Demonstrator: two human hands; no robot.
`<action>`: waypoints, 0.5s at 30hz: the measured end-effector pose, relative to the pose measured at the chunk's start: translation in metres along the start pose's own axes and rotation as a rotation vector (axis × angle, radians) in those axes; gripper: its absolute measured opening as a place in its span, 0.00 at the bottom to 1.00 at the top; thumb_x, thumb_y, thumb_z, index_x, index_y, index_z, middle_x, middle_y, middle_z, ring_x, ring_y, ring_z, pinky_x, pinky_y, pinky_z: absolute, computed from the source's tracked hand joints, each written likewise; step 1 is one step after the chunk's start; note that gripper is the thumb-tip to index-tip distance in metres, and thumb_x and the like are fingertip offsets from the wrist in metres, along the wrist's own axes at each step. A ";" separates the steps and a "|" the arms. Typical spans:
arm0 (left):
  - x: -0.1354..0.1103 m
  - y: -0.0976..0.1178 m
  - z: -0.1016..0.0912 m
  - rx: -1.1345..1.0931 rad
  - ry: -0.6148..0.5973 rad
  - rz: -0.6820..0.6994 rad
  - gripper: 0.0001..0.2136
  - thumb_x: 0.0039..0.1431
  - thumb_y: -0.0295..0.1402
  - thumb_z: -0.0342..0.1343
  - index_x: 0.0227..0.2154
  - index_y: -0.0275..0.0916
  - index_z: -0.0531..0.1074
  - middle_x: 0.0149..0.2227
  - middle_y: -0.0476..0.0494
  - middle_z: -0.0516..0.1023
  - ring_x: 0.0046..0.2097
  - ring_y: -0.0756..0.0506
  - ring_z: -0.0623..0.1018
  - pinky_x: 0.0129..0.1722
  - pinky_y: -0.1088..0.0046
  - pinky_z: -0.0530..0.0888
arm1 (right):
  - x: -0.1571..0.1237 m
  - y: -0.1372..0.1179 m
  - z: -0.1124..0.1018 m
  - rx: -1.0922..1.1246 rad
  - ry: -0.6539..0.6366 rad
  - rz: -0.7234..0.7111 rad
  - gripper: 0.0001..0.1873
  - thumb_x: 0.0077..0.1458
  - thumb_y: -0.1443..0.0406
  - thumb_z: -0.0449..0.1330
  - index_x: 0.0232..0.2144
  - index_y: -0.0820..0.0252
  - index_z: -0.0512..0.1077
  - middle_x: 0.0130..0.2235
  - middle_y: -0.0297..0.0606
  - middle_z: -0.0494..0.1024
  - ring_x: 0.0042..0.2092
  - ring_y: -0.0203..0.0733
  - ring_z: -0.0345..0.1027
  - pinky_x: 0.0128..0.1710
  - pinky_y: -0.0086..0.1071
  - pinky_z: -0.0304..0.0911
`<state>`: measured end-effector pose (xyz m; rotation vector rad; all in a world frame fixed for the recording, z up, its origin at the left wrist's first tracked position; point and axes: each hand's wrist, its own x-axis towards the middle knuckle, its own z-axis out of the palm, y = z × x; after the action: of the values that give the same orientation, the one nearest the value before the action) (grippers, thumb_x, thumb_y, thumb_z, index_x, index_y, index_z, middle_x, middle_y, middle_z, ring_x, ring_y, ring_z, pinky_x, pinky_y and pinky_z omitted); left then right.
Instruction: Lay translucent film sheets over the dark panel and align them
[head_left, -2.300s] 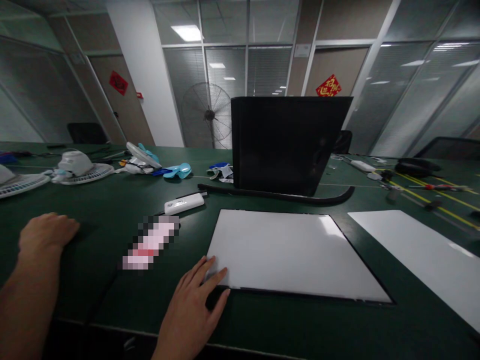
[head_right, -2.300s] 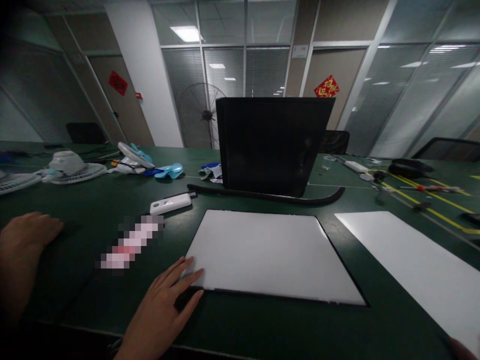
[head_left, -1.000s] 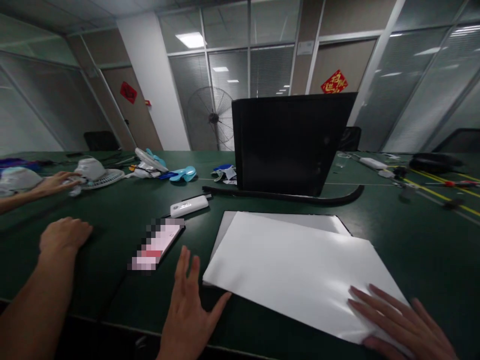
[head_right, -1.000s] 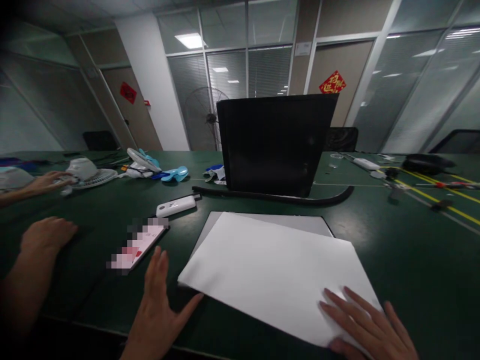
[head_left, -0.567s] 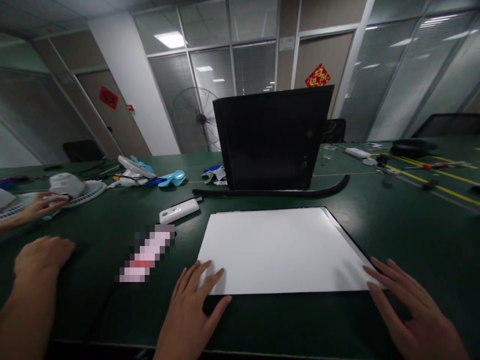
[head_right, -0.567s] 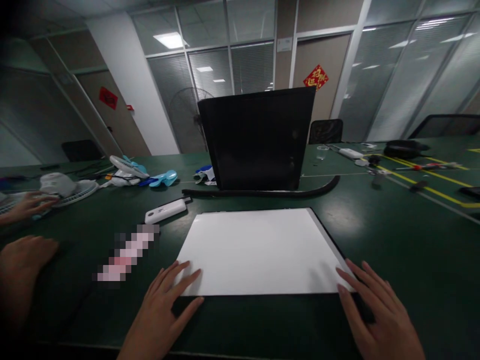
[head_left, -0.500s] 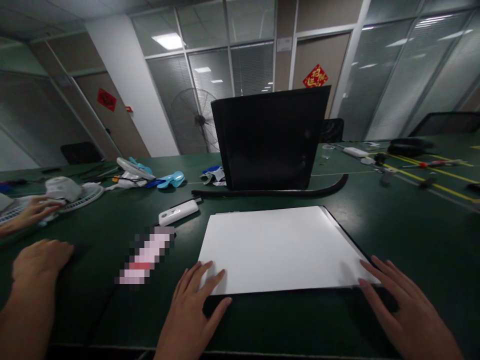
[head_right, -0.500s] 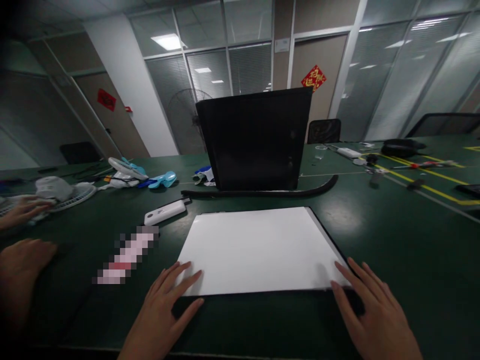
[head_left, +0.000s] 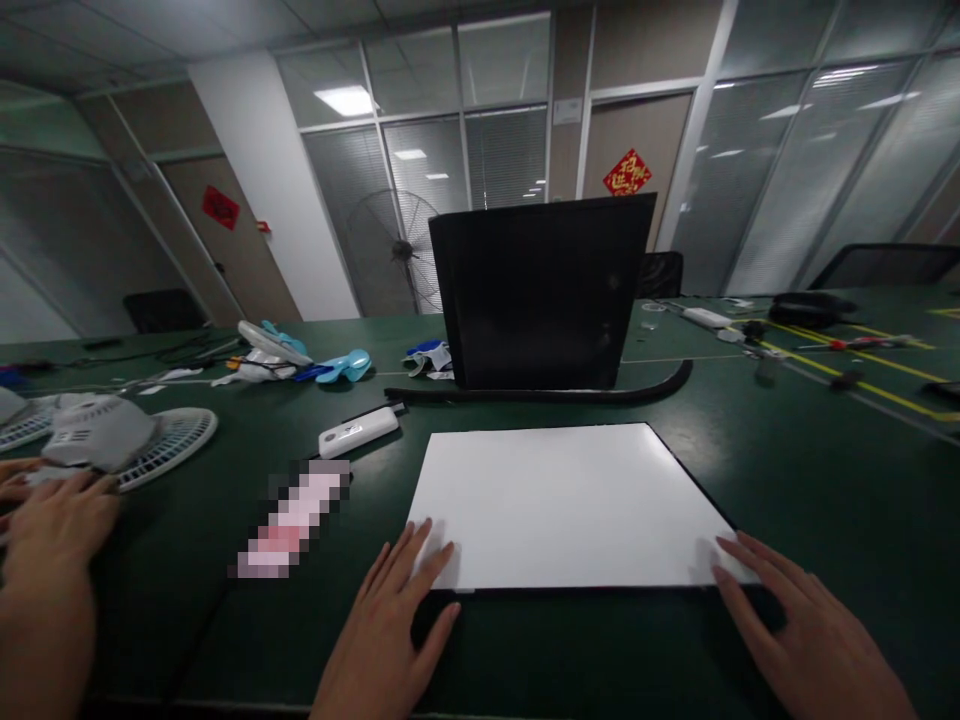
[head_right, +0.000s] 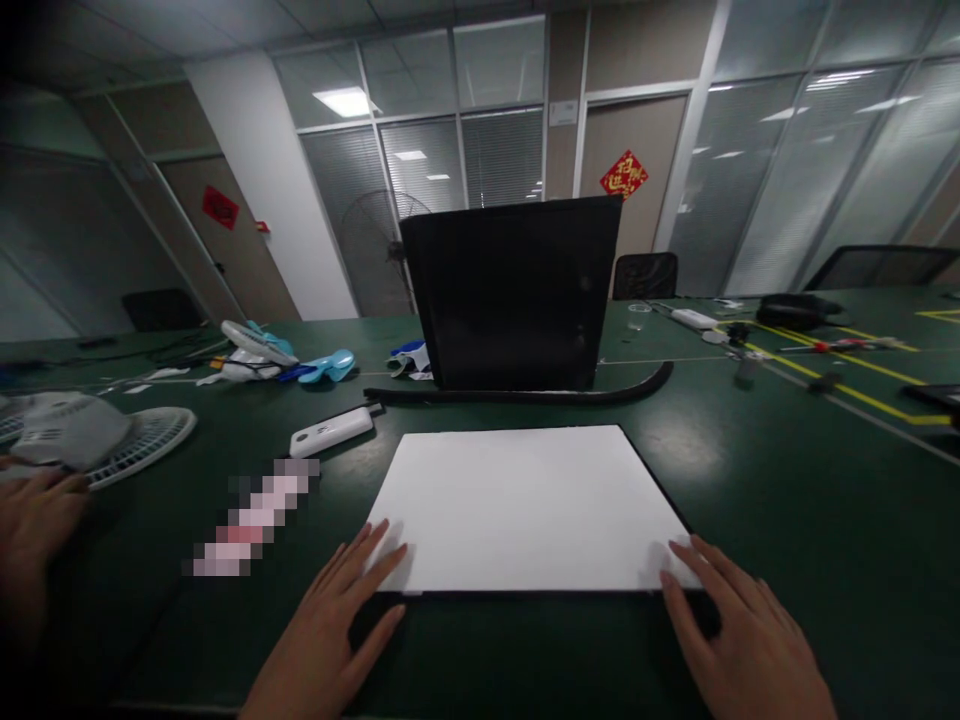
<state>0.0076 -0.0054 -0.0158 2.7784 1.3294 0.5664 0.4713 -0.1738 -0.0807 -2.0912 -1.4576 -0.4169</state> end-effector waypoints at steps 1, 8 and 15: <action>-0.001 0.000 0.001 0.005 0.009 -0.019 0.26 0.72 0.44 0.55 0.71 0.58 0.66 0.75 0.49 0.63 0.75 0.35 0.65 0.70 0.41 0.69 | 0.000 0.000 0.000 -0.018 -0.008 0.012 0.36 0.71 0.37 0.44 0.61 0.51 0.72 0.65 0.38 0.70 0.61 0.58 0.69 0.63 0.67 0.68; -0.006 -0.002 0.011 0.031 0.088 -0.257 0.31 0.69 0.52 0.56 0.71 0.48 0.68 0.76 0.38 0.61 0.75 0.29 0.63 0.69 0.38 0.69 | 0.001 -0.003 0.002 -0.165 -0.011 0.104 0.49 0.68 0.33 0.39 0.61 0.67 0.72 0.62 0.54 0.72 0.65 0.67 0.64 0.65 0.70 0.63; -0.005 -0.006 0.017 0.020 0.088 -0.184 0.29 0.68 0.53 0.58 0.66 0.45 0.74 0.73 0.34 0.66 0.72 0.29 0.70 0.69 0.40 0.70 | -0.006 0.029 -0.002 0.031 -0.049 0.131 0.35 0.69 0.38 0.51 0.62 0.53 0.75 0.54 0.49 0.79 0.55 0.66 0.75 0.50 0.68 0.77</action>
<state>0.0056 -0.0025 -0.0342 2.6352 1.5954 0.6759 0.4964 -0.1869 -0.0902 -2.1714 -1.3357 -0.2920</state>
